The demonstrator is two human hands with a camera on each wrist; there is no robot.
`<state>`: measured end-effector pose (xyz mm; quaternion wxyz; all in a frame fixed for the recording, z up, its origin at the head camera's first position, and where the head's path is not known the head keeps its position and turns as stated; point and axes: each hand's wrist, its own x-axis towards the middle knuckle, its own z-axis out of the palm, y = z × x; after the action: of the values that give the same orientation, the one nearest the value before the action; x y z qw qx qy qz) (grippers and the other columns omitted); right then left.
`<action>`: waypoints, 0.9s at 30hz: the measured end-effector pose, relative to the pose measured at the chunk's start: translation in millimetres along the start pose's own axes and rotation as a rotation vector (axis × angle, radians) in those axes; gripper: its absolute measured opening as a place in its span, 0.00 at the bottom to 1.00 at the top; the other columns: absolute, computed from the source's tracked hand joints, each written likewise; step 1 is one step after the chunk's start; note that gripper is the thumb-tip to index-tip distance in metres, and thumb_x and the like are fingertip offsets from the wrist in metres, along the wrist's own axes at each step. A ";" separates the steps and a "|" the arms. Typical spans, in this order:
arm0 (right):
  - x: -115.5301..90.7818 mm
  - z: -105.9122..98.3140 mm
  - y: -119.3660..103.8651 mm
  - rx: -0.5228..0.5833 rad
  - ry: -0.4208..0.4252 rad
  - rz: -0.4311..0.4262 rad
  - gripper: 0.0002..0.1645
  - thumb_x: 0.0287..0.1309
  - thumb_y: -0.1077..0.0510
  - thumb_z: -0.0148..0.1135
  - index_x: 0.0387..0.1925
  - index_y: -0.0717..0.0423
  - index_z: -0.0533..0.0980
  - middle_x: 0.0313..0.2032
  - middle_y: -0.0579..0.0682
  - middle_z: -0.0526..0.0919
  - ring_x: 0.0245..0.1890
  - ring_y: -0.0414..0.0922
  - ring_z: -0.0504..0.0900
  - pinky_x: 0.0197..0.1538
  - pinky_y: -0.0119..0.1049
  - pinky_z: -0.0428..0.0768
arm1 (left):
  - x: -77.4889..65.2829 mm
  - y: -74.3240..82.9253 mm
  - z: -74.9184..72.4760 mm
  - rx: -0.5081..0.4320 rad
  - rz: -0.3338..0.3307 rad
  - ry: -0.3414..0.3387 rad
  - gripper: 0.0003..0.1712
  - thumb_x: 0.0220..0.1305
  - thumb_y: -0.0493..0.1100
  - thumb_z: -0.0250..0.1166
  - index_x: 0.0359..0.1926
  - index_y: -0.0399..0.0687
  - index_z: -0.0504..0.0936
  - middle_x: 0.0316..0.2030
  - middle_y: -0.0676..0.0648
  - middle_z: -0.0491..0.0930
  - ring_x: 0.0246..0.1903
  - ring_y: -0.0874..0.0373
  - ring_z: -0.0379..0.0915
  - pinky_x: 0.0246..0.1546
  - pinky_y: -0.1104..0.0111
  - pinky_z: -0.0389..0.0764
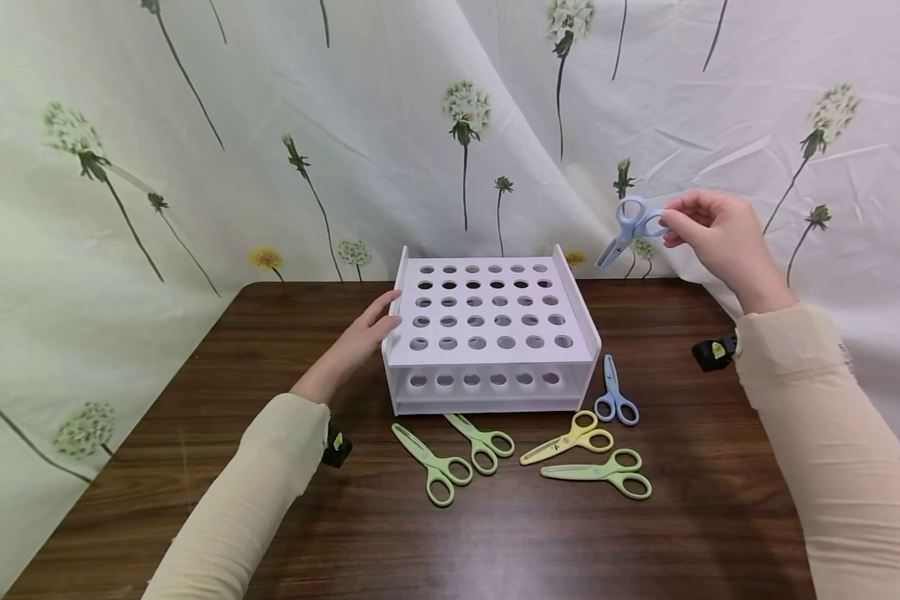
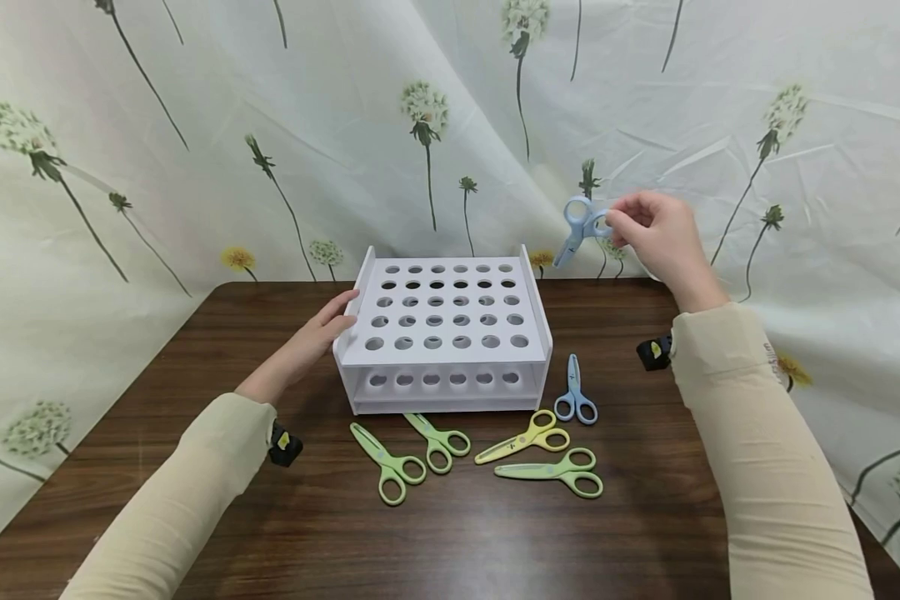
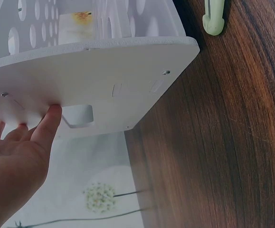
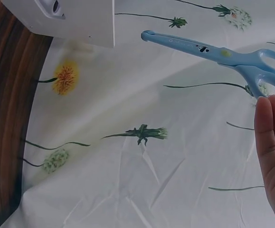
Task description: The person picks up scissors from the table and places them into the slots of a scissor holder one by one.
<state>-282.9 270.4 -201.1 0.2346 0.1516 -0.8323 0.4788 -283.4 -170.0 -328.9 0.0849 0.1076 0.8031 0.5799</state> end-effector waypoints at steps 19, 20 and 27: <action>7.7 14.2 -10.4 0.062 -0.008 -0.021 0.05 0.56 0.65 0.59 0.32 0.66 0.77 0.21 0.38 0.80 0.18 0.33 0.78 0.29 0.23 0.75 | -15.6 23.2 6.6 -0.014 -0.008 -0.006 0.31 0.71 0.43 0.44 0.71 0.48 0.47 0.69 0.37 0.41 0.61 0.41 0.51 0.59 0.50 0.55; 8.2 14.9 -10.3 0.065 -0.008 -0.025 0.05 0.56 0.65 0.60 0.32 0.66 0.77 0.21 0.38 0.80 0.18 0.33 0.78 0.28 0.23 0.75 | -15.9 23.6 6.8 -0.014 -0.009 -0.007 0.31 0.71 0.44 0.44 0.71 0.48 0.47 0.69 0.37 0.42 0.61 0.41 0.51 0.59 0.50 0.55; 10.8 21.6 -9.8 0.080 -0.012 -0.047 0.08 0.55 0.68 0.59 0.33 0.73 0.75 0.21 0.39 0.80 0.18 0.34 0.78 0.27 0.23 0.76 | -17.5 26.2 7.5 -0.014 -0.016 -0.007 0.31 0.71 0.45 0.45 0.71 0.49 0.47 0.69 0.39 0.42 0.62 0.43 0.50 0.60 0.51 0.54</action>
<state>-292.6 246.4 -197.5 0.2344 0.1836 -0.8100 0.5052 -262.7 -160.0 -306.2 0.0934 0.1026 0.7996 0.5843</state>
